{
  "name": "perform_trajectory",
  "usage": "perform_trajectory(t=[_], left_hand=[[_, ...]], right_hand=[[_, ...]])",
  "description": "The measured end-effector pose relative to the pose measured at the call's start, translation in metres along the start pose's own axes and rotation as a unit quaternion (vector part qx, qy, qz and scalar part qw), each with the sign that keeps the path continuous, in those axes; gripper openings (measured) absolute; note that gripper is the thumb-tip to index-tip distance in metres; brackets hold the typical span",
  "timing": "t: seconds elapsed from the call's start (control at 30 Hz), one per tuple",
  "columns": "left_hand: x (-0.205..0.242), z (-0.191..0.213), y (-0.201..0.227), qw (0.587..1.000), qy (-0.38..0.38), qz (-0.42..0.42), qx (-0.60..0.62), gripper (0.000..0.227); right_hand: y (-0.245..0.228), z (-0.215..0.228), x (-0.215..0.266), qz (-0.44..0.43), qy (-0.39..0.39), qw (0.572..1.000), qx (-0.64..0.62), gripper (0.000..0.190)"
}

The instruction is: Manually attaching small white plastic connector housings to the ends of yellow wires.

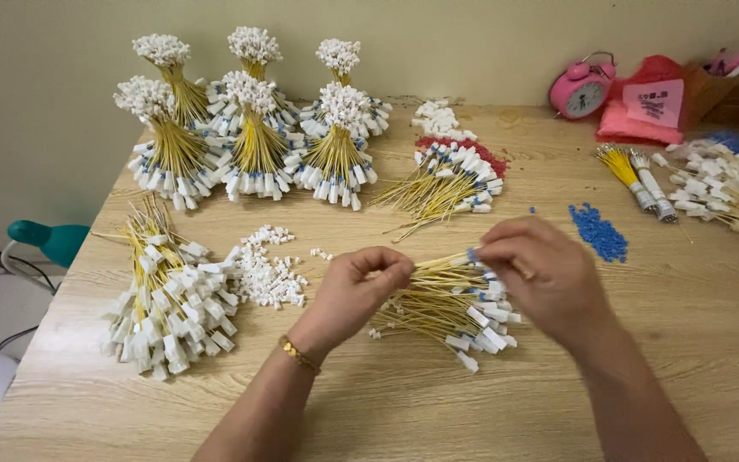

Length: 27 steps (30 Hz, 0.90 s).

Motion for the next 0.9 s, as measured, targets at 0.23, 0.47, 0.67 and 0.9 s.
perform_trajectory(t=[0.23,0.47,0.67,0.9], left_hand=[[0.004,0.012,-0.014,0.993,0.057,0.101,0.021,0.021],[-0.001,0.003,-0.031,0.996,0.033,-0.018,0.079,0.021],[-0.003,0.005,-0.033,0.989,0.025,-0.037,0.142,0.023],[-0.005,0.001,-0.042,0.979,0.03,-0.057,0.192,0.022]], right_hand=[[0.021,-0.007,-0.004,-0.107,-0.051,0.993,0.01,0.027],[-0.009,-0.065,-0.032,-0.075,-0.129,0.984,-0.094,0.018],[0.016,-0.091,-0.028,-0.18,-0.134,0.948,-0.224,0.016],[0.024,-0.096,-0.021,-0.186,-0.126,0.93,-0.292,0.017]])
Point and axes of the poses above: each hand's wrist, its own x-axis away from the middle knuckle, its own z-axis out of the back of the hand, y = z × x, the point moved 5 cm from there along -x, towards the middle knuckle, and after that the axes turned 12 degrees about -y, right-handed, at the moved point
